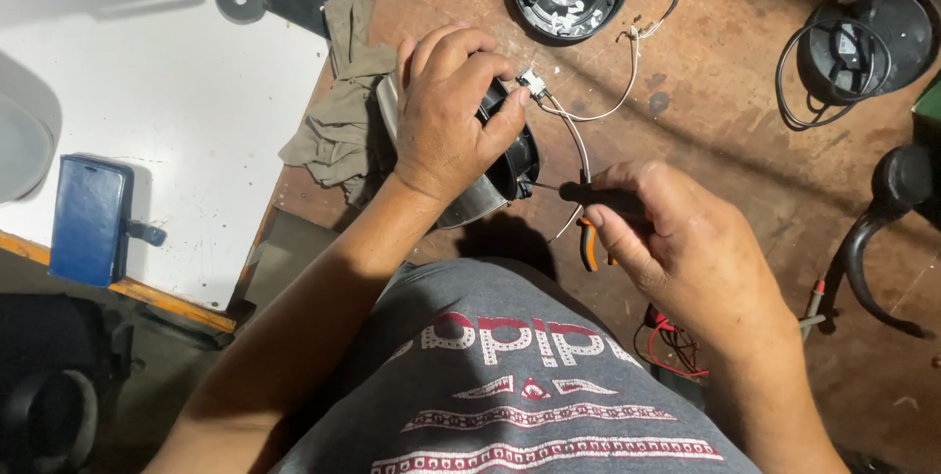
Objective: The person uses a screwdriver to pry open a black plastic housing attached to a circular metal component, then uses pliers to remove a white connector and wires. The person manipulates the wires and housing, then reattaches the connector and places the housing back onto the metal component.
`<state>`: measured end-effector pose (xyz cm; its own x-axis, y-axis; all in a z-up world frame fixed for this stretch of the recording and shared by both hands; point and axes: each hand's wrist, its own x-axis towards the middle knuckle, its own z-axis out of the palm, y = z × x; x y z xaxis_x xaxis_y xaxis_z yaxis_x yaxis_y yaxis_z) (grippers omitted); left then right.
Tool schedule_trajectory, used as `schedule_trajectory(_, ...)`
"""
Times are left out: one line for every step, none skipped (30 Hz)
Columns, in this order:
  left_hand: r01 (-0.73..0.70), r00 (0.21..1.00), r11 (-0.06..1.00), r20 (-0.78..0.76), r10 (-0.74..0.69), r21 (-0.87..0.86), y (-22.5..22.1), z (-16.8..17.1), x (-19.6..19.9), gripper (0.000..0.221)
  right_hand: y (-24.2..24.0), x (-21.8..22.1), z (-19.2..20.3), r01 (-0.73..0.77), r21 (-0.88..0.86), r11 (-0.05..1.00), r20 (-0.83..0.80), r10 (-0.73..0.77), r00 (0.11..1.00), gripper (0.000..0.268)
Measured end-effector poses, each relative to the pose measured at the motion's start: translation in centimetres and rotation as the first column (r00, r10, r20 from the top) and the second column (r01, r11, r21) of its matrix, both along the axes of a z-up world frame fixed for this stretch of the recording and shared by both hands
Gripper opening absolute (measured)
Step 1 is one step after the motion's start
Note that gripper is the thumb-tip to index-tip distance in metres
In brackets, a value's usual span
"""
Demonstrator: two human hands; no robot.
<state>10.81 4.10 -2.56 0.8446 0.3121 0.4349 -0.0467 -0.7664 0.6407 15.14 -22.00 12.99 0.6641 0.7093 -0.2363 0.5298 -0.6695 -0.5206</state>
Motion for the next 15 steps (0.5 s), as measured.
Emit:
schedule_trajectory(0.0, 1.0, 1.0, -0.001, 0.0, 0.0, 0.0, 0.0, 0.0, 0.025, 0.0, 0.3, 0.2, 0.0, 0.0, 1.0, -0.001, 0.0, 1.0, 0.03)
schedule_trajectory(0.002, 1.0, 1.0, -0.004, -0.002, -0.004, 0.0, 0.0, 0.0, 0.024, 0.0, 0.5, 0.5, -0.044, -0.053, 0.998, -0.015, 0.043, 0.999, 0.029)
schedule_trajectory(0.004, 1.0, 1.0, -0.008, -0.004, -0.007, -0.1, -0.1, 0.0, 0.023, 0.0, 0.7, 0.7, -0.088, -0.105, 0.991, -0.032, 0.085, 0.996, 0.03)
schedule_trajectory(0.006, 1.0, 1.0, -0.008, -0.006, -0.011, -0.1, 0.0, 0.1, 0.023, 0.5, 0.9, 1.2, -0.086, -0.108, 0.99, -0.032, 0.083, 0.996, 0.03)
schedule_trajectory(0.007, 1.0, 1.0, -0.017, -0.008, -0.018, -0.2, 0.1, 0.1, 0.023, 1.0, 1.0, 1.6, -0.103, -0.128, 0.986, -0.057, 0.096, 0.994, 0.03)
schedule_trajectory(0.006, 1.0, 1.0, -0.025, -0.007, -0.022, -0.2, 0.2, 0.2, 0.023, 1.6, 1.2, 2.0, -0.123, -0.144, 0.982, -0.082, 0.112, 0.99, 0.032)
schedule_trajectory(0.006, 1.0, 1.0, -0.025, -0.006, -0.021, -0.1, 0.3, 0.2, 0.023, 2.2, 1.0, 2.1, -0.123, -0.143, 0.982, -0.082, 0.112, 0.99, 0.032)
schedule_trajectory(0.005, 1.0, 1.0, -0.009, -0.005, -0.008, -0.2, 0.3, 0.2, 0.023, 2.8, 0.8, 2.3, -0.027, -0.271, 0.962, -0.038, 0.018, 0.999, 0.048)
schedule_trajectory(0.004, 1.0, 1.0, 0.008, -0.004, 0.006, -0.2, 0.3, 0.3, 0.023, 3.4, 0.5, 2.5, 0.073, -0.388, 0.919, 0.019, -0.072, 0.997, 0.066)
schedule_trajectory(0.002, 1.0, 1.0, 0.007, -0.002, 0.005, -0.1, 0.3, 0.2, 0.023, 3.2, 0.4, 1.7, 0.071, -0.388, 0.919, 0.018, -0.07, 0.997, 0.066)
schedule_trajectory(0.002, 1.0, 1.0, 0.006, -0.002, -0.001, -0.1, 0.4, 0.2, 0.023, 2.9, 0.3, 0.9, 0.081, -0.345, 0.935, 0.106, -0.048, 0.993, 0.055)
schedule_trajectory(0.003, 1.0, 1.0, 0.003, -0.003, -0.009, -0.1, 0.4, 0.1, 0.023, 2.7, 0.2, 0.2, 0.088, -0.3, 0.95, 0.192, -0.03, 0.981, 0.048)
schedule_trajectory(0.002, 1.0, 1.0, 0.002, -0.002, -0.009, -0.1, 0.4, 0.1, 0.023, 2.5, 0.5, 0.2, 0.086, -0.301, 0.95, 0.191, -0.028, 0.981, 0.048)
schedule_trajectory(0.007, 1.0, 1.0, -0.003, -0.007, -0.011, -0.1, 0.4, 0.1, 0.022, 2.3, 0.9, 0.2, -0.059, -0.225, 0.973, 0.161, 0.097, 0.982, 0.041)
schedule_trajectory(0.011, 1.0, 1.0, -0.008, -0.012, -0.013, -0.1, 0.4, 0.0, 0.022, 2.1, 1.2, 0.2, -0.202, -0.142, 0.969, 0.141, 0.222, 0.965, 0.038)
